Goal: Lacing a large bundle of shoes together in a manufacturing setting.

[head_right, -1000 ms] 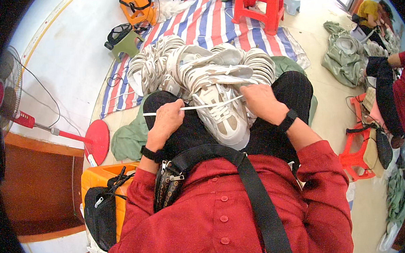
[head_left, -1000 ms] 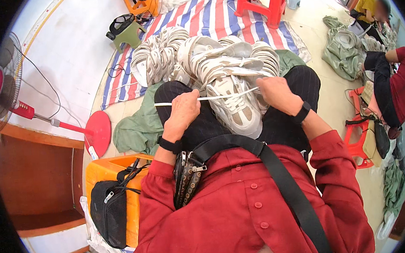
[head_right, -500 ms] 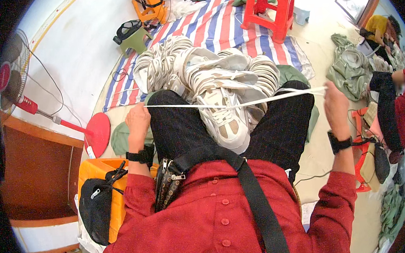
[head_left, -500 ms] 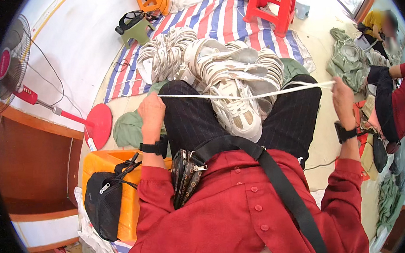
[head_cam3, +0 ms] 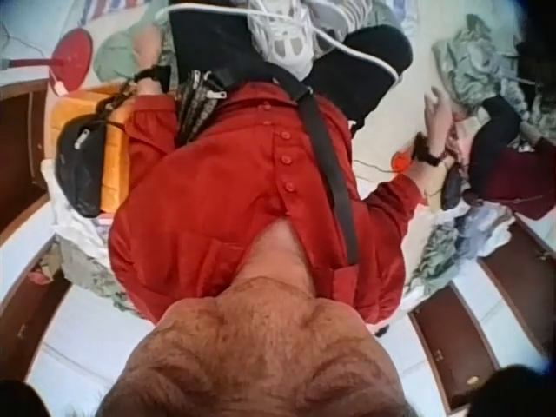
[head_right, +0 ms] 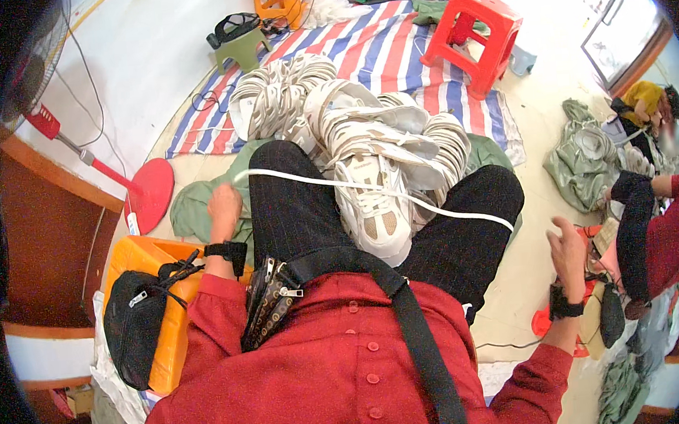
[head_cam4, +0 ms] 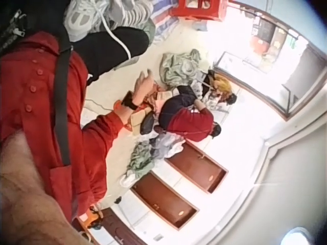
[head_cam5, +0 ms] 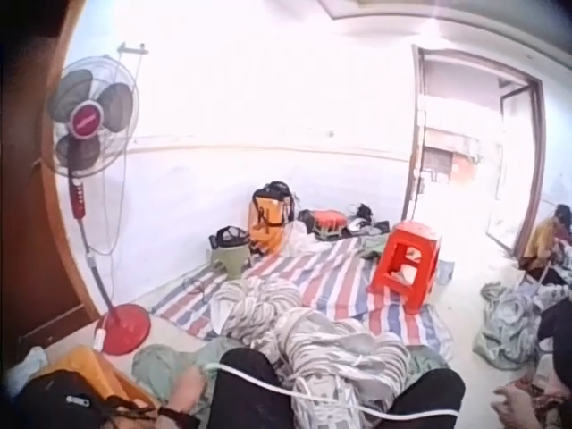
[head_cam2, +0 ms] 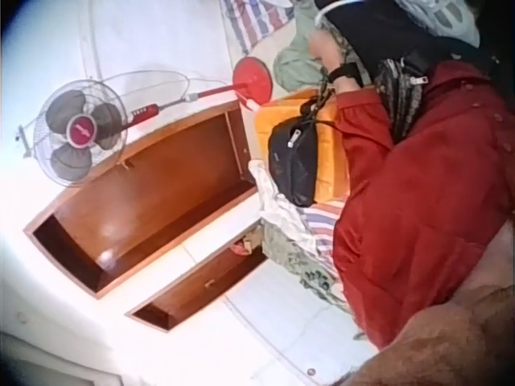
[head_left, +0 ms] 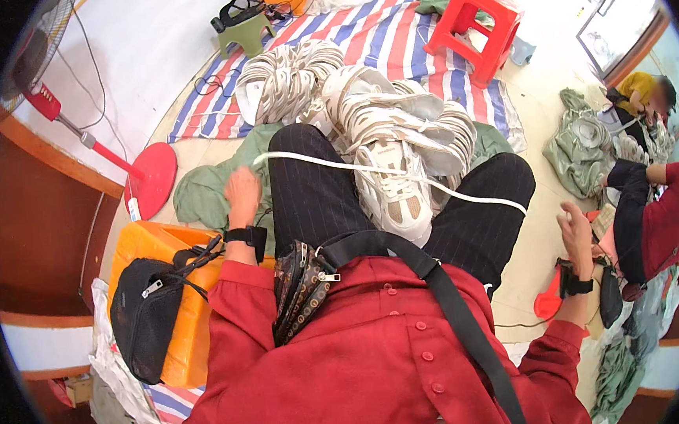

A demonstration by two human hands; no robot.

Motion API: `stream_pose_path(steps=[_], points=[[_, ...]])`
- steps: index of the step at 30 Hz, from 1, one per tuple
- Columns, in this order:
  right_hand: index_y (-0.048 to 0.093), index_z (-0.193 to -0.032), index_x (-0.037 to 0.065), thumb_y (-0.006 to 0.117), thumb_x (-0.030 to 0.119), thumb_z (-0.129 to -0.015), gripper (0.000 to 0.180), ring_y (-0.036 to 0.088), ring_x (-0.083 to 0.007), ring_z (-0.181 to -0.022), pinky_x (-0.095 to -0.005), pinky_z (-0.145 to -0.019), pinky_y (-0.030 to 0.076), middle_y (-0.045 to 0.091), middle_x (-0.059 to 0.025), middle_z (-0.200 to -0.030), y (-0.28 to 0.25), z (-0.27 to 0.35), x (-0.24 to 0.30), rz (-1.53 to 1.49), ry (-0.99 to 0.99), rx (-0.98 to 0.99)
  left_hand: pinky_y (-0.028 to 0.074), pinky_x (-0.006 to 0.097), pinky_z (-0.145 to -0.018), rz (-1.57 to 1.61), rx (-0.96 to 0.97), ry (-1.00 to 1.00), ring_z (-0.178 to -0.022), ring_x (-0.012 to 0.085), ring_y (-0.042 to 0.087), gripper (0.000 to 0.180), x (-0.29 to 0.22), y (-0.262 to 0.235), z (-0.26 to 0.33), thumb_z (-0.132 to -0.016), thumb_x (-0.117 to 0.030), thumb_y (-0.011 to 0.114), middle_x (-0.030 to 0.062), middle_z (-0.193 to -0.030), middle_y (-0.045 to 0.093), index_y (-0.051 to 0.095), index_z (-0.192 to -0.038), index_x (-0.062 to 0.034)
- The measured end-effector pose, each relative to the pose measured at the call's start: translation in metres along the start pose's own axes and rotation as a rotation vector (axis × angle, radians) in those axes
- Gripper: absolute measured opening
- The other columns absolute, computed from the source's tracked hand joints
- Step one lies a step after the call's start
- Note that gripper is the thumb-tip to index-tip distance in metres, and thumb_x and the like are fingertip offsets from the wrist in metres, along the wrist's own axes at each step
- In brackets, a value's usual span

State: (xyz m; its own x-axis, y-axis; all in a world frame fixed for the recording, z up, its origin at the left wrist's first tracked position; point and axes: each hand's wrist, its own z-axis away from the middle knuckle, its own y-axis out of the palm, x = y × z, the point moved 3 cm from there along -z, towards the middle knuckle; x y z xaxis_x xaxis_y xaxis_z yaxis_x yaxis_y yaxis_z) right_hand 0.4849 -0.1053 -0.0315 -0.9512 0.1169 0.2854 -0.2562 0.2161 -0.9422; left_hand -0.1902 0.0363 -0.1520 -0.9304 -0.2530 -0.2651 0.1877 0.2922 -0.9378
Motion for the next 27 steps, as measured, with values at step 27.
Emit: stream_pose_path(steps=[27], points=[[0.060, -0.091, 0.001, 0.054, 0.016, -0.094, 0.017, 0.052, -0.0076, -0.064, -0.0216, -0.061, 0.042, 0.056, -0.0006, -0.070, 0.035, -0.054, 0.354, -1.379, -0.400, 0.785, 0.050, 0.038, -0.069, 0.408, -0.298, 0.878, -0.080, 0.0302, 0.062, 0.038, -0.198, -0.160, 0.037, -0.075, -0.005, 0.055, 0.0144, -0.084, 0.063, 0.058, -0.113, -0.0001]])
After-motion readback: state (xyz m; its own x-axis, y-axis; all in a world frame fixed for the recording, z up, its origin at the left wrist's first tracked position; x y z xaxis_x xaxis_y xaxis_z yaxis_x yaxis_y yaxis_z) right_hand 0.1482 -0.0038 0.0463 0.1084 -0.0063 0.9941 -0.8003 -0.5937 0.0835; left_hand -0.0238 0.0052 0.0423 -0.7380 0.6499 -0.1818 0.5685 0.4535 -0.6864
